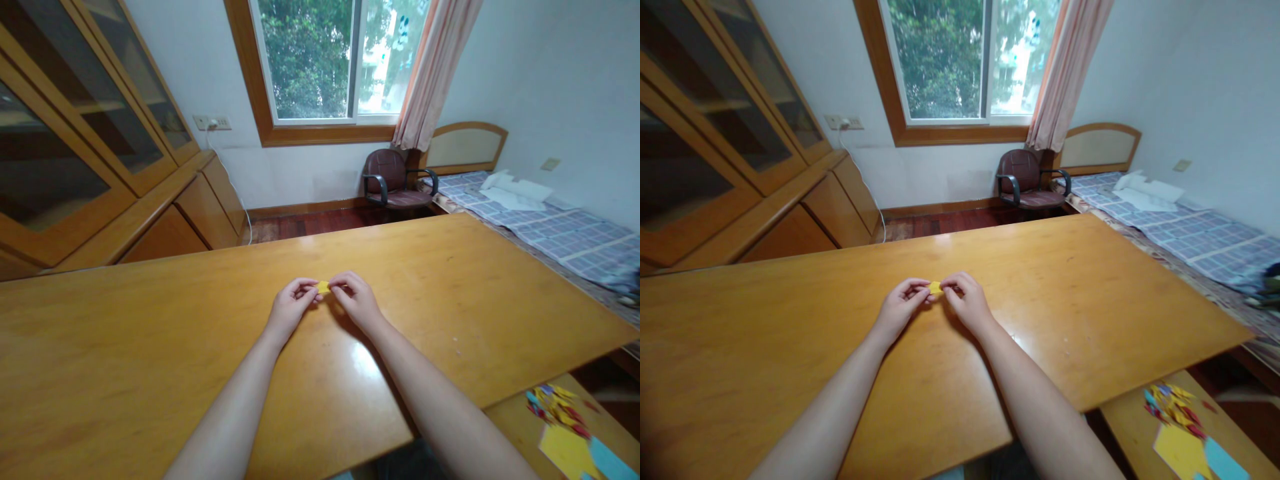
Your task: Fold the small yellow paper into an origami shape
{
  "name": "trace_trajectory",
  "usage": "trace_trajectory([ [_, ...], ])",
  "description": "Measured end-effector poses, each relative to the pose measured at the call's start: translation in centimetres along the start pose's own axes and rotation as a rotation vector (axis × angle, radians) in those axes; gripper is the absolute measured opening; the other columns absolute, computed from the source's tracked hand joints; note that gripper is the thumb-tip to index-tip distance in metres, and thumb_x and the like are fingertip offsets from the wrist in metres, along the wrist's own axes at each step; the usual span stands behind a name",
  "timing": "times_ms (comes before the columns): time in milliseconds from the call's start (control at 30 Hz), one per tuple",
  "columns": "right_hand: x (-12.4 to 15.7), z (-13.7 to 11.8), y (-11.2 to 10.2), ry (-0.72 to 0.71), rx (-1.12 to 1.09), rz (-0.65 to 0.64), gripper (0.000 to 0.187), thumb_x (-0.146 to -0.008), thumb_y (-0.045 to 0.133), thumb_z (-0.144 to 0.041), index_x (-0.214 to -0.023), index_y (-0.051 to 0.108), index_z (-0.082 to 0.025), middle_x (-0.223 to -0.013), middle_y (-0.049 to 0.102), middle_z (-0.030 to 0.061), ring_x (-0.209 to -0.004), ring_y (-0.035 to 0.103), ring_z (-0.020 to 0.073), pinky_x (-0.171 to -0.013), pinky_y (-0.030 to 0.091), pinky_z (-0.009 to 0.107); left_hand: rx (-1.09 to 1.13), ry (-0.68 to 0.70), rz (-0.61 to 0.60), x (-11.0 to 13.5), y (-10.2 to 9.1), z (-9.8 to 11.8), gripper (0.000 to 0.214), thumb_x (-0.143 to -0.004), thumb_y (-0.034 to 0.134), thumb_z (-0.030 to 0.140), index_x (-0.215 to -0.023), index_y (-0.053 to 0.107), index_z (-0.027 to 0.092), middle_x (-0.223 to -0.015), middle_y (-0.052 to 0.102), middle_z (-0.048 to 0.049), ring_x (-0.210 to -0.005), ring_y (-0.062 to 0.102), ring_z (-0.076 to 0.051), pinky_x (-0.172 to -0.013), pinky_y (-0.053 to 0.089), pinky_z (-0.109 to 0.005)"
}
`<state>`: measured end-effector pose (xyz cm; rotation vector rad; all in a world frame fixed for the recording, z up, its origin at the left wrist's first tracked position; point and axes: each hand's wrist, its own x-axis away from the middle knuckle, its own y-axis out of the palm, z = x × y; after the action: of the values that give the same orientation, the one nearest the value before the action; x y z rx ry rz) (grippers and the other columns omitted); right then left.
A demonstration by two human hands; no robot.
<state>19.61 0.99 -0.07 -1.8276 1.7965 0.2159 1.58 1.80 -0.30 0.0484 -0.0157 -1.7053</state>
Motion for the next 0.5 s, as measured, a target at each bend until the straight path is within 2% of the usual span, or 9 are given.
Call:
trace_trajectory([
  [133, 0.1, 0.1, 0.3, 0.119, -0.034, -0.027, 0.008, -0.084, 0.062, -0.023, -0.088, 0.067, -0.018, -0.089, 0.069, 0.005, -0.083, 0.064, 0.0165, -0.077, 0.051, 0.029, -0.024, 0.025, 0.018, 0.0, -0.1, 0.1, 0.032, -0.074, 0.072, 0.035, -0.097, 0.062, 0.014, -0.073, 0.069, -0.0021, -0.075, 0.069, -0.017, -0.07, 0.056, -0.028],
  [333, 0.2, 0.8, 0.6, 0.236, -0.142, -0.027, 0.018, -0.079, 0.067, -0.027, -0.093, 0.061, -0.018, -0.086, 0.067, 0.0036, -0.078, 0.064, 0.0155, -0.073, 0.051, 0.028, -0.024, 0.028, -0.021, 0.0, 0.0, -0.1, 0.038, -0.074, 0.072, 0.038, -0.102, 0.06, 0.015, -0.07, 0.065, 0.0018, -0.074, 0.07, -0.017, -0.075, 0.057, -0.031],
  [500, 0.1, 1.0, 0.6, 0.269, -0.188, 0.002, 0.022, -0.077, 0.067, -0.029, -0.095, 0.061, -0.018, -0.085, 0.066, 0.0036, -0.078, 0.063, 0.0153, -0.074, 0.051, 0.029, -0.028, -0.019, -0.034, 0.0, 0.1, -0.1, 0.037, -0.072, 0.073, 0.042, -0.095, 0.065, 0.014, -0.075, 0.07, -0.0027, -0.073, 0.07, -0.017, -0.073, 0.058, -0.031],
])
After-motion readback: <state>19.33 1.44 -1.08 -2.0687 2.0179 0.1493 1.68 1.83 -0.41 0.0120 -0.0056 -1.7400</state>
